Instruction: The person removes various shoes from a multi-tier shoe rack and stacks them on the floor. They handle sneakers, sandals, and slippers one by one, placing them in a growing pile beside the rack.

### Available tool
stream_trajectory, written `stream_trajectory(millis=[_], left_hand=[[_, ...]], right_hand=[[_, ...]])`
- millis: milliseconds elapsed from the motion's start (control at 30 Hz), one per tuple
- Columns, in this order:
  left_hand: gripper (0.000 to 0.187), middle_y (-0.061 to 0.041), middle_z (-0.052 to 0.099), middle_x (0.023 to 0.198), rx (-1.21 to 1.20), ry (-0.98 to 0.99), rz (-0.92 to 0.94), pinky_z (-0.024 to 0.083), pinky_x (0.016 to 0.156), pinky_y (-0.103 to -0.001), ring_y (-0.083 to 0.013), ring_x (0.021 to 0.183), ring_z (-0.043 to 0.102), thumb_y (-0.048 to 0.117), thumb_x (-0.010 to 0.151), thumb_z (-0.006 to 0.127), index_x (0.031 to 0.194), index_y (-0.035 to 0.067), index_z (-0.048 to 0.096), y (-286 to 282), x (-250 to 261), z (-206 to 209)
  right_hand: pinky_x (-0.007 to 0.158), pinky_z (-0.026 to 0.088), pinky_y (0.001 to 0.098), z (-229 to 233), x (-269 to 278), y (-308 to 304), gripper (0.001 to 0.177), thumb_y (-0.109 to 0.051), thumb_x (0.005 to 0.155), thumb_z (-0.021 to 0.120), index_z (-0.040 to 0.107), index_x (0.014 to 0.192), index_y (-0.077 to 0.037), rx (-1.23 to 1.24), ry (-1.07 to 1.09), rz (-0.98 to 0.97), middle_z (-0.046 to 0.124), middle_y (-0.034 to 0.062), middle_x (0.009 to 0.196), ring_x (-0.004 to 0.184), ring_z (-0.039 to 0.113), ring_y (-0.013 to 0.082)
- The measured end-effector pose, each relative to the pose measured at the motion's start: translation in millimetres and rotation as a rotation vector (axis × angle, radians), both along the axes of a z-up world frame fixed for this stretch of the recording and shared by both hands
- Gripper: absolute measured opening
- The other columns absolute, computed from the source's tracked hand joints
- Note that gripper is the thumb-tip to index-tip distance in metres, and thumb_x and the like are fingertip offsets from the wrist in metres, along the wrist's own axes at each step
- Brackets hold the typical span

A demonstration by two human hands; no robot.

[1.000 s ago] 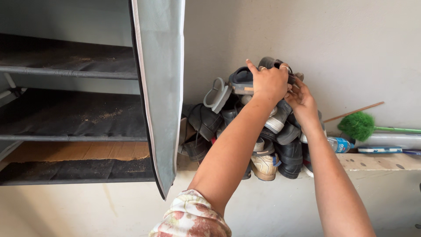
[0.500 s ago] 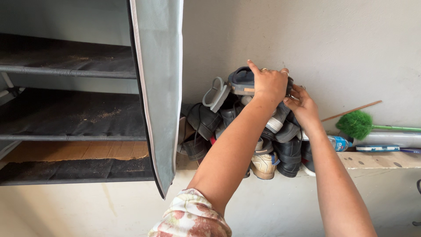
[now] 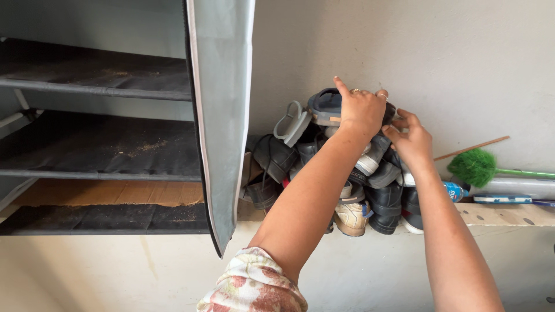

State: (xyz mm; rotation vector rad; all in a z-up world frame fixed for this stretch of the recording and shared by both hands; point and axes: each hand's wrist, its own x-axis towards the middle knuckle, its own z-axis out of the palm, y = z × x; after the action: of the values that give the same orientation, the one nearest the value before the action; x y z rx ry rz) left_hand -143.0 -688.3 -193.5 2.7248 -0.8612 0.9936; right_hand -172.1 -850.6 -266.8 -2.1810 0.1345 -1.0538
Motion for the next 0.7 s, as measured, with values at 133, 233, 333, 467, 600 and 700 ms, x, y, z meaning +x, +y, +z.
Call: stream_trajectory(millis=[133, 233, 333, 467, 600, 700], left_hand=[[0.036, -0.005, 0.073, 0.1, -0.039, -0.118, -0.042, 0.016, 0.116, -0.077, -0.0277, 0.105, 0.07, 0.031, 0.088, 0.072, 0.121, 0.019, 0.064, 9, 0, 2], [0.035, -0.004, 0.073, 0.099, -0.074, -0.205, -0.084, 0.022, 0.114, -0.075, -0.0268, 0.102, 0.071, 0.03, 0.086, 0.072, 0.119, 0.019, 0.064, 20, -5, 10], [0.033, -0.003, 0.073, 0.097, -0.114, -0.31, -0.122, 0.029, 0.113, -0.072, -0.0254, 0.1, 0.071, 0.026, 0.086, 0.072, 0.117, 0.019, 0.065, 38, -10, 20], [0.04, -0.004, 0.072, 0.096, -0.158, -0.399, -0.19, 0.037, 0.108, -0.066, -0.0274, 0.101, 0.07, 0.029, 0.078, 0.075, 0.114, 0.016, 0.066, 69, -18, 34], [0.034, -0.005, 0.072, 0.099, -0.188, -0.562, -0.201, 0.042, 0.105, -0.061, -0.0281, 0.105, 0.069, 0.02, 0.08, 0.074, 0.114, 0.015, 0.067, 103, -22, 48], [0.035, -0.006, 0.07, 0.1, -0.193, -0.652, -0.228, 0.045, 0.102, -0.055, -0.0284, 0.105, 0.068, 0.019, 0.079, 0.073, 0.113, 0.013, 0.067, 135, -26, 59]], right_hand=[[0.084, 0.057, 0.039, 0, -1, 0, 0.056, -0.025, 0.091, 0.079, 0.061, 0.138, 0.0, -0.188, -0.131, -0.066, 0.073, 0.0196, 0.118, 0.095, 0.074, 0.0269], [0.084, 0.057, 0.0398, 4, -2, 6, 0.051, -0.023, 0.091, 0.079, 0.065, 0.133, 0.0, -0.209, -0.197, -0.103, 0.074, 0.0193, 0.115, 0.092, 0.075, 0.0279], [0.083, 0.057, 0.0396, 15, -4, 19, 0.045, -0.021, 0.093, 0.079, 0.066, 0.13, 0.001, -0.23, -0.27, -0.102, 0.073, 0.0192, 0.117, 0.092, 0.074, 0.0275], [0.082, 0.057, 0.0399, 39, -7, 45, 0.039, -0.017, 0.094, 0.079, 0.067, 0.126, 0.001, -0.307, -0.351, -0.078, 0.072, 0.0185, 0.119, 0.091, 0.073, 0.0271], [0.085, 0.057, 0.0399, 63, -14, 82, 0.032, -0.012, 0.098, 0.078, 0.067, 0.124, 0.001, -0.361, -0.467, -0.035, 0.07, 0.019, 0.122, 0.095, 0.073, 0.0265], [0.085, 0.057, 0.0391, 84, -19, 114, 0.031, -0.008, 0.099, 0.078, 0.066, 0.125, 0.001, -0.39, -0.509, 0.013, 0.07, 0.0187, 0.123, 0.097, 0.073, 0.0261]])
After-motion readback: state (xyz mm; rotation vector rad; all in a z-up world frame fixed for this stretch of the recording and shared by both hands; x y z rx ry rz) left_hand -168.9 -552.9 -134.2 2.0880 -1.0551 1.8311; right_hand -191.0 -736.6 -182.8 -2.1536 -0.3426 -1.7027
